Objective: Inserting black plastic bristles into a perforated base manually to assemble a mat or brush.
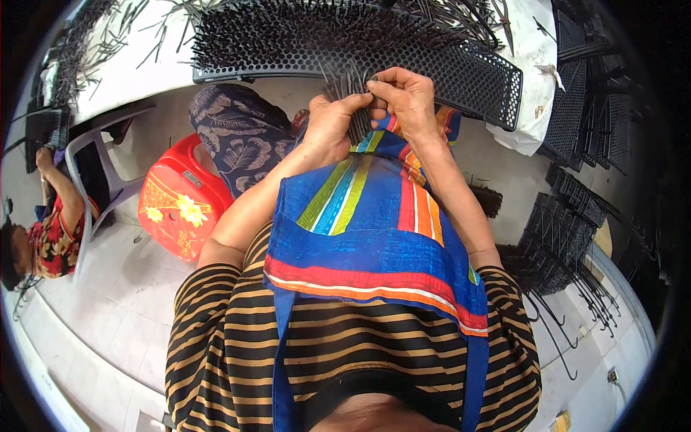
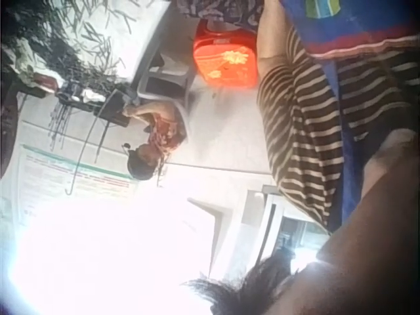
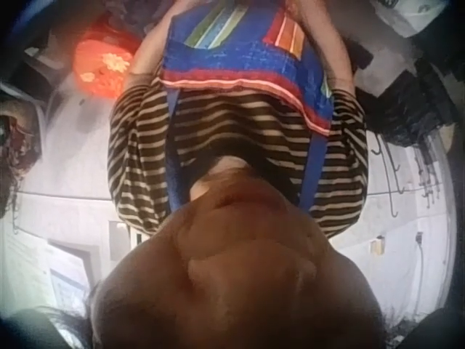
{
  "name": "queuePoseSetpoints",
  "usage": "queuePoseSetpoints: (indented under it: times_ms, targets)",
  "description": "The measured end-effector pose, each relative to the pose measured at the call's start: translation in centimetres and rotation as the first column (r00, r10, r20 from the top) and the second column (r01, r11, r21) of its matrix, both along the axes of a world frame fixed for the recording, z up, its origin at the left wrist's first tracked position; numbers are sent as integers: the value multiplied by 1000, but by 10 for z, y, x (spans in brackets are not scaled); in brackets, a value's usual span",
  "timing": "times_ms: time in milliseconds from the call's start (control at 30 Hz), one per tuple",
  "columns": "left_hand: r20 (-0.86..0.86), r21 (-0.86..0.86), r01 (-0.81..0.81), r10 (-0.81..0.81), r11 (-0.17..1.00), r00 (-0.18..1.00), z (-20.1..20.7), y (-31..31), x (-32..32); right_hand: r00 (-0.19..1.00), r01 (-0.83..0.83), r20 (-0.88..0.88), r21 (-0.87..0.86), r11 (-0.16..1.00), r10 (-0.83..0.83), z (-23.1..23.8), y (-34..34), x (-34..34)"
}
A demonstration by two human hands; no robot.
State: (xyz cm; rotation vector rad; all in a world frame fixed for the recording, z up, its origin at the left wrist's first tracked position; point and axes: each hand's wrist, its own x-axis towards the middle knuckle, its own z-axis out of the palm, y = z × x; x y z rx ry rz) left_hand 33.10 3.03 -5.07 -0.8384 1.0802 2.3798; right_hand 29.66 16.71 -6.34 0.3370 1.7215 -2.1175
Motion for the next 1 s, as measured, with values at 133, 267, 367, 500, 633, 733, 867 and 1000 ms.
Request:
queuePoseSetpoints:
  times_ms: [133,267,367,500,633,733,867,1000]
  targets:
    - [-29,-8,-12,12,1000,1000,0,2,0,993,40,-114,-2,999,-40,-3,4,3]
    - [-22,-57,-56,54,997,998,-3,0,-5,933,196,-320,78,977,-162,-1,12,-4]
    - [3,-55,-28,28,998,1000,-2,1,-5,891,241,-417,98,966,-180,11,10,-17]
    - [-6,-42,23,-24,999,1000,-6,-1,-5,816,321,-522,57,945,-246,12,8,-33]
    - [-11,-61,85,-86,995,996,-6,-3,-3,684,419,-701,149,896,-203,3,6,-46]
    - [17,-52,109,-108,993,994,-5,-3,-2,610,505,-792,377,776,-11,-7,5,-47]
    - [6,-41,78,-77,996,997,-6,-2,-1,490,497,-816,550,671,306,-6,7,-48]
    - [-8,-17,38,-38,999,999,-5,0,-2,350,532,-810,586,611,471,10,9,-46]
